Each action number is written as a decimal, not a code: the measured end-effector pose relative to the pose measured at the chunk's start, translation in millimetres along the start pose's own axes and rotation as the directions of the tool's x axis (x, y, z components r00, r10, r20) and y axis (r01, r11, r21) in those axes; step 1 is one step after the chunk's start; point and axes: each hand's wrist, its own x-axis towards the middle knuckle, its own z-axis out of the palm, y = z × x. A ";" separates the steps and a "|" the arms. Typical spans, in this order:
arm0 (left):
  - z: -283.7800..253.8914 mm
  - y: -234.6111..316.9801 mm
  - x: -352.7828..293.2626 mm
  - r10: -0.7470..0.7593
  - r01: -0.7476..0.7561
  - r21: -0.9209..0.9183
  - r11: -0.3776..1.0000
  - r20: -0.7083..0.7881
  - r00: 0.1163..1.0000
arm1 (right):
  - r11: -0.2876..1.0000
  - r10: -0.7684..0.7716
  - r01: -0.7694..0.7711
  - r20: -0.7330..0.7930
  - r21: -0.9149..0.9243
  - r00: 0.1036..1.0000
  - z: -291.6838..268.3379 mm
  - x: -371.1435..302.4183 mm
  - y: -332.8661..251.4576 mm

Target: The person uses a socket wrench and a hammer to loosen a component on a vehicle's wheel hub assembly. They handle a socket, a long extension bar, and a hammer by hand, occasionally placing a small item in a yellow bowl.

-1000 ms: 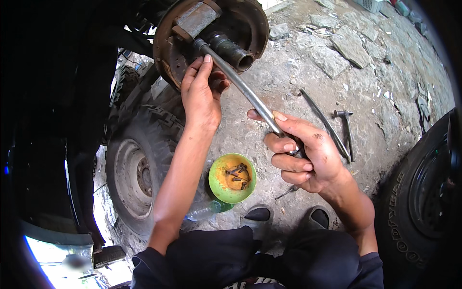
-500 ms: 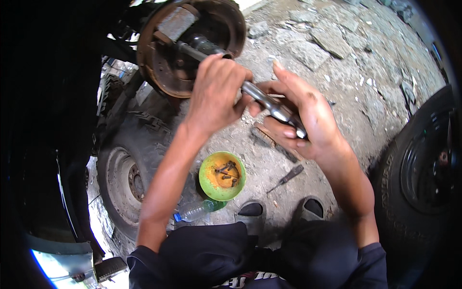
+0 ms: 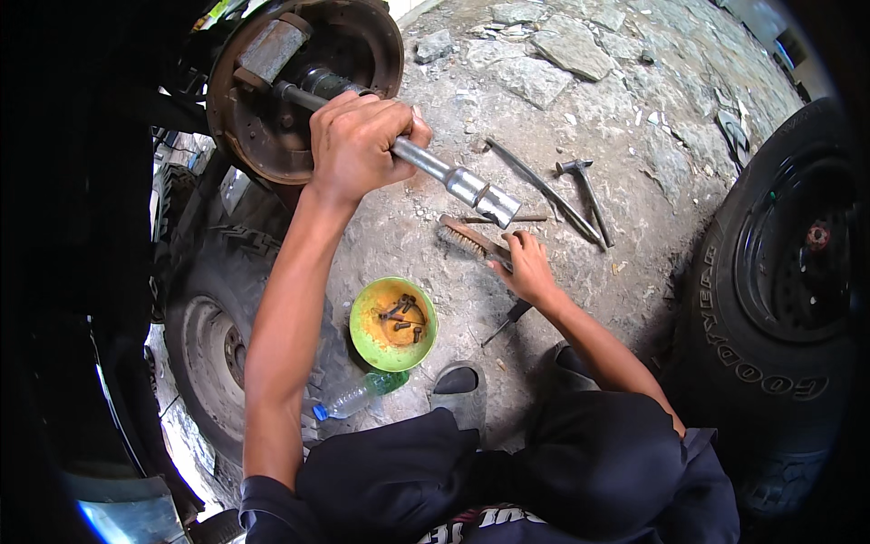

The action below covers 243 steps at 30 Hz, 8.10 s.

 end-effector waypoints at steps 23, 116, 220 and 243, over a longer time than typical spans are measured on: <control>-4.5 2.4 7.3 -0.038 0.038 -0.047 0.998 -0.010 0.999 | 0.884 0.466 -0.429 -0.301 0.184 0.832 -60.5 40.8 148.7; -13.8 0.4 10.7 -0.099 0.093 -0.070 0.993 -0.090 0.991 | 0.214 0.056 0.414 -0.434 0.885 0.899 -103.4 -3.3 -85.7; -19.7 1.4 -3.9 -0.088 0.083 -0.142 0.986 -0.030 0.996 | 0.708 -0.704 0.680 -0.250 -0.190 0.664 -267.3 160.3 -4.6; -2.1 4.5 -1.4 -0.114 0.101 -0.163 0.981 -0.076 0.991 | -0.536 0.387 0.043 0.200 0.843 0.900 -227.5 137.4 -79.3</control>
